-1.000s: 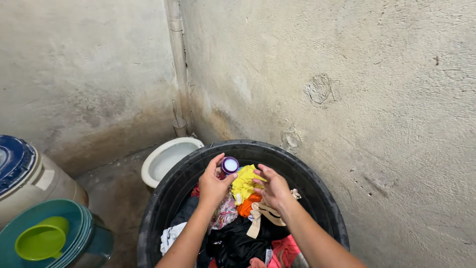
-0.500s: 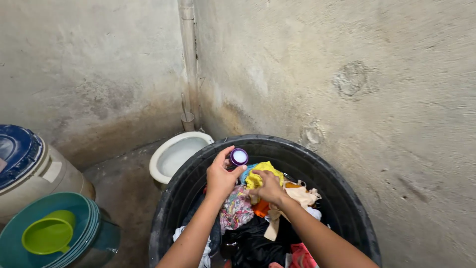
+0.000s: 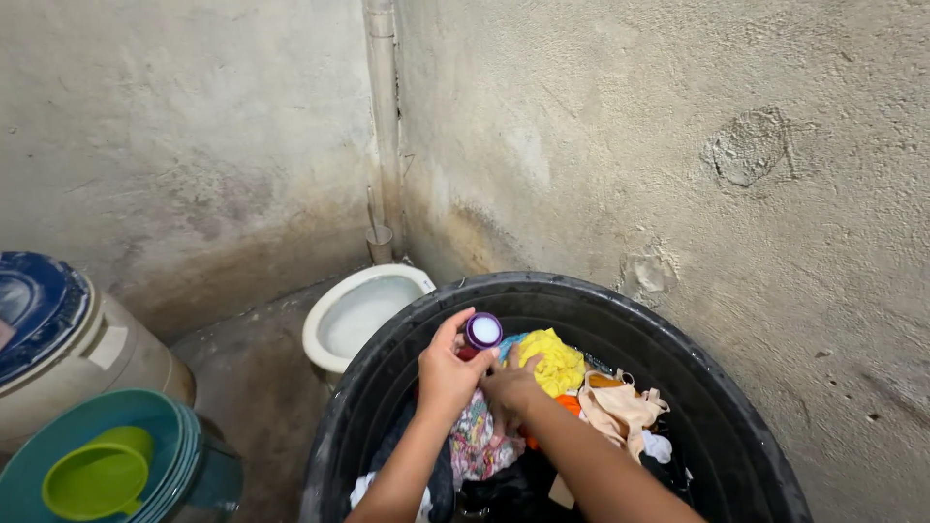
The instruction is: The person pours water from a green scoop into a black basin containing clothes. They then open a purple bottle of liquid detergent, pour some into the cap, and add it to the basin. Finally, they agitate the clothes in the water by hand.
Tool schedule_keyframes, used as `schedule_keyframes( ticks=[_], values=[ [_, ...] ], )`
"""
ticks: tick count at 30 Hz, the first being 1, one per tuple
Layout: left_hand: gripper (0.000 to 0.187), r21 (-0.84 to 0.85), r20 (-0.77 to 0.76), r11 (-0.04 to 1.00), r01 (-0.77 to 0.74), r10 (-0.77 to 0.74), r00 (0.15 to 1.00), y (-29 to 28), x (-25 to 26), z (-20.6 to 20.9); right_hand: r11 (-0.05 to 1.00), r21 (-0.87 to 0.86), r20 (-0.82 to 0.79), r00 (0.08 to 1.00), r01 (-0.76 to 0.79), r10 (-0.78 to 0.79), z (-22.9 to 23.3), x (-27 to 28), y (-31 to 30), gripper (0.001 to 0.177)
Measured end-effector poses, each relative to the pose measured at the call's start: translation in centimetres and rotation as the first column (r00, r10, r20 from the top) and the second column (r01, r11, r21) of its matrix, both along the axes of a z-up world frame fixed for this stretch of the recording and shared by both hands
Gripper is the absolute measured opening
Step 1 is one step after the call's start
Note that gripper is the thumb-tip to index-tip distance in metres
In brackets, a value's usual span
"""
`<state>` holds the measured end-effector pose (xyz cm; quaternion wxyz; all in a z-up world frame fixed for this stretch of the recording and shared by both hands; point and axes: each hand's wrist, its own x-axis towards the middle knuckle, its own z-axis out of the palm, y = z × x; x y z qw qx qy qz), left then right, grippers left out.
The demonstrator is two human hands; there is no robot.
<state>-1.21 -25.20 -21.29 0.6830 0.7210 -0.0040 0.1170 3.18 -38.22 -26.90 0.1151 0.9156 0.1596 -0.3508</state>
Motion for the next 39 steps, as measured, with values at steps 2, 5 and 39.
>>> schedule_keyframes(
  ticks=[2,5,39],
  values=[
    [0.066,-0.012,-0.039,1.000,0.011,-0.012,0.999,-0.3,0.0,-0.1,0.999,-0.018,0.011,0.999,-0.038,0.038,-0.4,0.7,0.5,0.134],
    [0.067,-0.044,-0.081,0.999,0.020,-0.024,0.996,-0.6,-0.1,0.0,0.998,0.045,0.005,0.999,-0.052,0.052,-1.2,1.2,0.6,0.121],
    [0.063,-0.010,0.003,1.000,0.000,0.000,1.000,-2.9,-1.4,4.1,0.957,0.289,0.152,0.988,-0.004,-0.042,12.6,-12.8,-14.7,0.051]
  ],
)
